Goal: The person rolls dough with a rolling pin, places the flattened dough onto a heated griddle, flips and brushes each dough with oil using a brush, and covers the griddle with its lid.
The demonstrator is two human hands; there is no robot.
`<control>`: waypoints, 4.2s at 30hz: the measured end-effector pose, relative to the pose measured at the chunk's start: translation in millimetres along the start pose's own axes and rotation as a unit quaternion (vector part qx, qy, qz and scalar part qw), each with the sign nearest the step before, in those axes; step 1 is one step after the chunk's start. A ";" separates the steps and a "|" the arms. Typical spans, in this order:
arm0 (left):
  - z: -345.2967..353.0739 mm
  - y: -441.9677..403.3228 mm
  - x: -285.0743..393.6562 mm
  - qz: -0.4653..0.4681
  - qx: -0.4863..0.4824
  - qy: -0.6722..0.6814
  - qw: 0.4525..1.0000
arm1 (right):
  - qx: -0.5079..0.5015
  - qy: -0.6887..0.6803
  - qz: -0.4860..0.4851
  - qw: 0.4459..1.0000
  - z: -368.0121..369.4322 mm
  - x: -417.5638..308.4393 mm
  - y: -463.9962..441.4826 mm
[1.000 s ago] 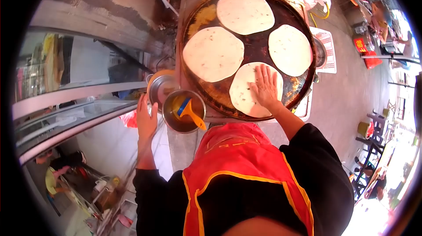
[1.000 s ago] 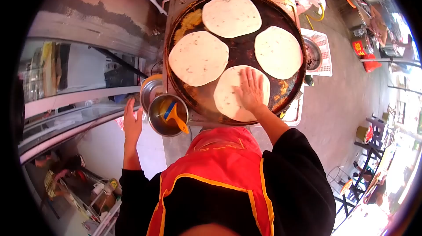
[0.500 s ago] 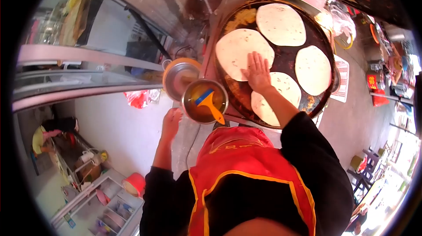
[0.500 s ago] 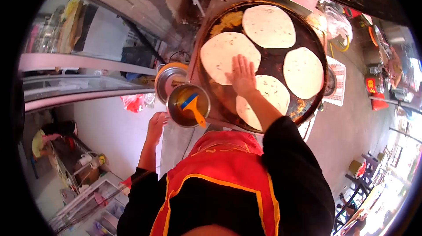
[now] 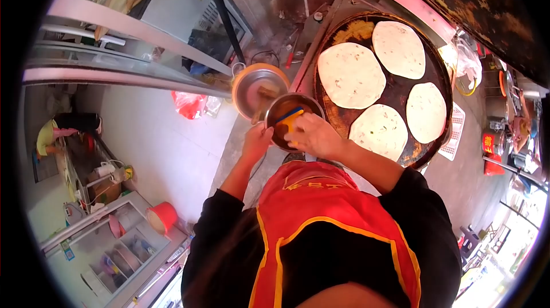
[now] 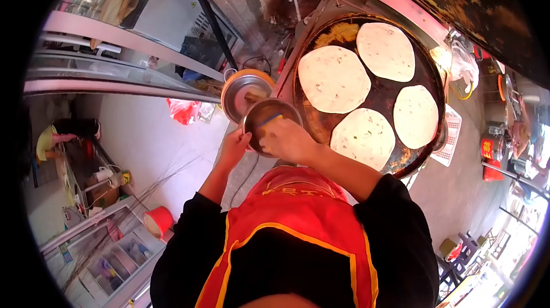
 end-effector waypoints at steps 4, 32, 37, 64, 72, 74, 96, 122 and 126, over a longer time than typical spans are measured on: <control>-4.9 -3.1 -3.2 0.001 0.029 -0.007 1.000 | 0.018 -0.043 0.041 0.998 22.0 31.9 -26.6; -20.0 -30.8 130.7 0.091 0.094 -0.049 0.990 | 0.453 -0.530 0.286 0.657 -117.1 140.6 54.9; -45.1 -28.2 114.5 0.057 0.166 -0.046 0.983 | 0.505 -0.493 0.330 0.628 -121.6 205.3 112.8; -81.2 -5.4 63.1 -0.012 0.300 0.089 0.950 | 0.214 0.305 0.211 0.904 -198.3 315.0 29.8; -76.4 -20.7 61.7 0.011 0.275 0.065 0.959 | 0.499 0.096 0.517 0.689 -296.7 443.6 236.2; -75.0 -22.3 67.2 0.006 0.260 0.071 0.963 | 0.455 0.182 0.518 0.701 -327.7 379.5 255.2; -76.9 -2.5 61.3 0.009 0.241 0.083 0.967 | 0.339 0.270 0.355 0.828 -237.4 309.6 153.1; -98.8 -1.6 37.5 -0.006 0.239 0.088 0.967 | 0.134 0.136 0.147 0.970 -67.0 124.6 93.9; -97.5 -5.2 50.3 -0.011 0.240 0.061 0.969 | 0.176 -0.057 0.253 0.950 -62.5 101.3 64.4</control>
Point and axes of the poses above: each hand's wrist, its own y-axis away from the middle knuckle, its own z-axis out of the palm, x = y × z, the point moved 9 cm from there along -y, towards the middle knuckle, and after that the axes turned 1 degree about y, right-handed, at the moved point
